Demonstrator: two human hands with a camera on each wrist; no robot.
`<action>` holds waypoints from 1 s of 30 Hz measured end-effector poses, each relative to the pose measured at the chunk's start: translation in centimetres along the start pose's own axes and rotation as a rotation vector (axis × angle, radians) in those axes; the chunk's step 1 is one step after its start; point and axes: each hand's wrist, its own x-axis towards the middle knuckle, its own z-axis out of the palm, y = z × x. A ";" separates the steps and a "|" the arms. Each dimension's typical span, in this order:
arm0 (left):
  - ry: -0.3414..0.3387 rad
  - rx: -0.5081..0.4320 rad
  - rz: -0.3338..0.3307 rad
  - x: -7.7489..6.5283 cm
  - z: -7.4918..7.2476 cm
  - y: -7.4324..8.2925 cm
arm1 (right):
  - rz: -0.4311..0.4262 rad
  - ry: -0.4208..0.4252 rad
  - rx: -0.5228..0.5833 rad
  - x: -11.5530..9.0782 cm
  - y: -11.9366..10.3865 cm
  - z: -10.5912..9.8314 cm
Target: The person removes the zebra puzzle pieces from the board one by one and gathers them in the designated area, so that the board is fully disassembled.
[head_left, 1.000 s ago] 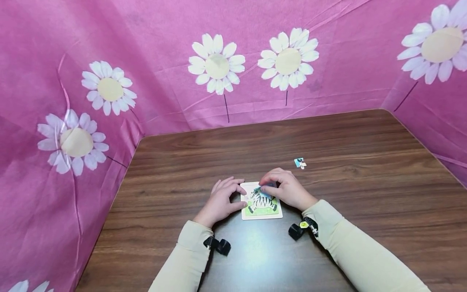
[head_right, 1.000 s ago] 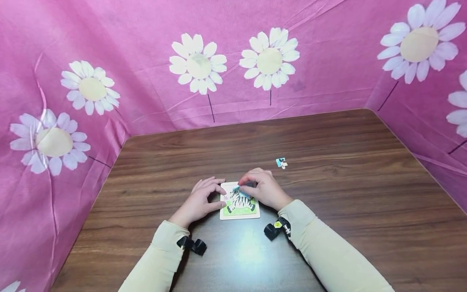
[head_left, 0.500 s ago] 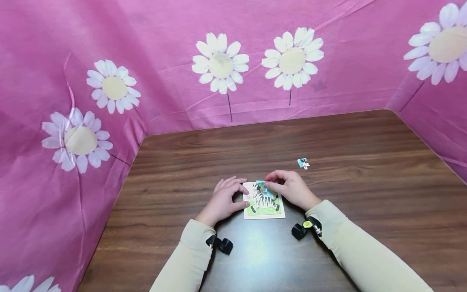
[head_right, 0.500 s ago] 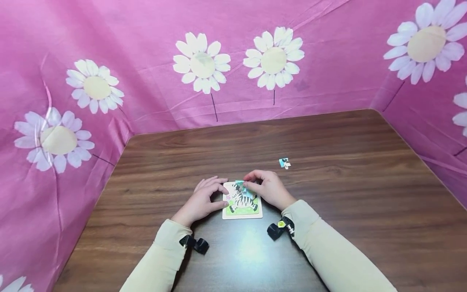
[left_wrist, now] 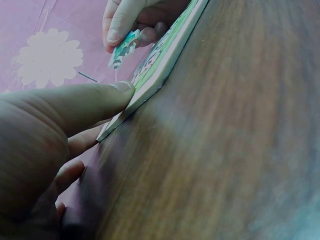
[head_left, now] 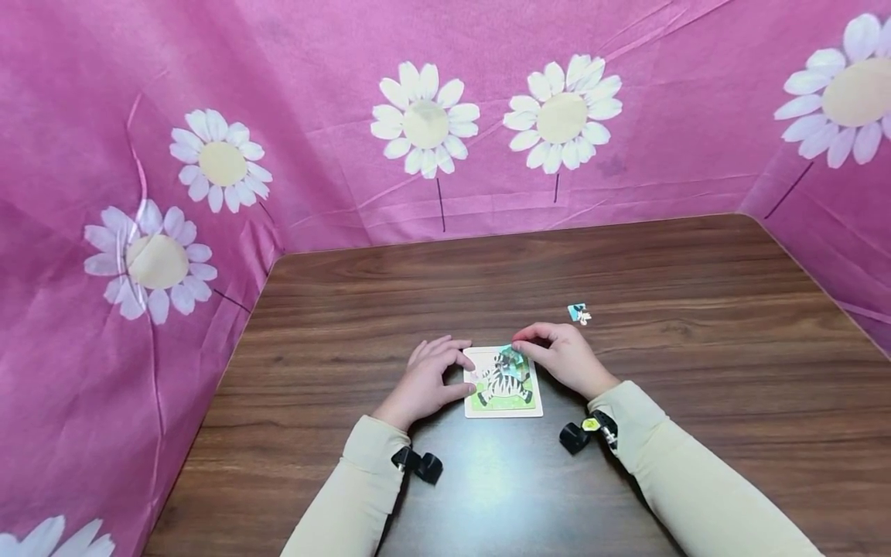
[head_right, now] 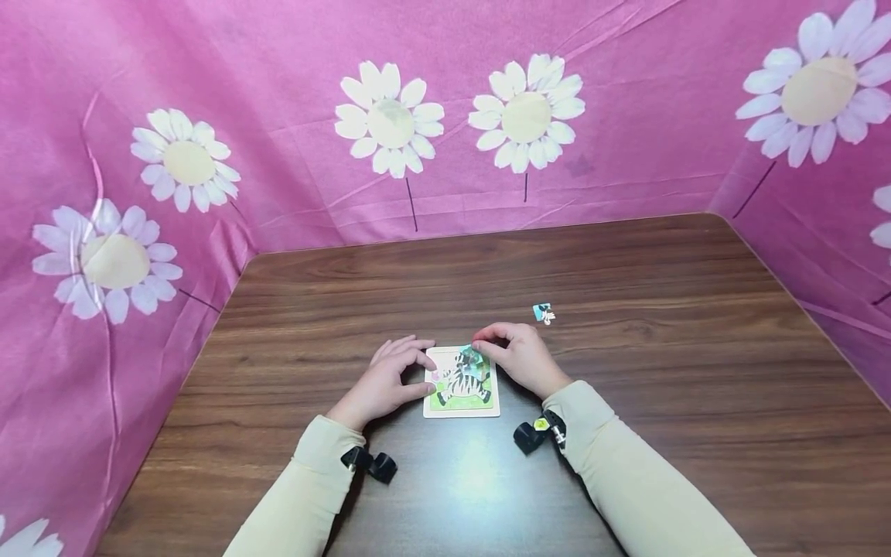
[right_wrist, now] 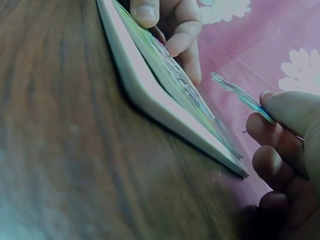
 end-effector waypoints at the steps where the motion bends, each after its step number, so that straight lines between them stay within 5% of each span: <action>1: -0.001 0.001 -0.002 0.0 0.0 0.0 | -0.001 0.005 0.001 0.0 0.0 0.0; 30: 0.002 -0.002 0.003 -0.1 0.0 0.2 | 0.030 0.160 -0.053 0.2 1.8 -2.6</action>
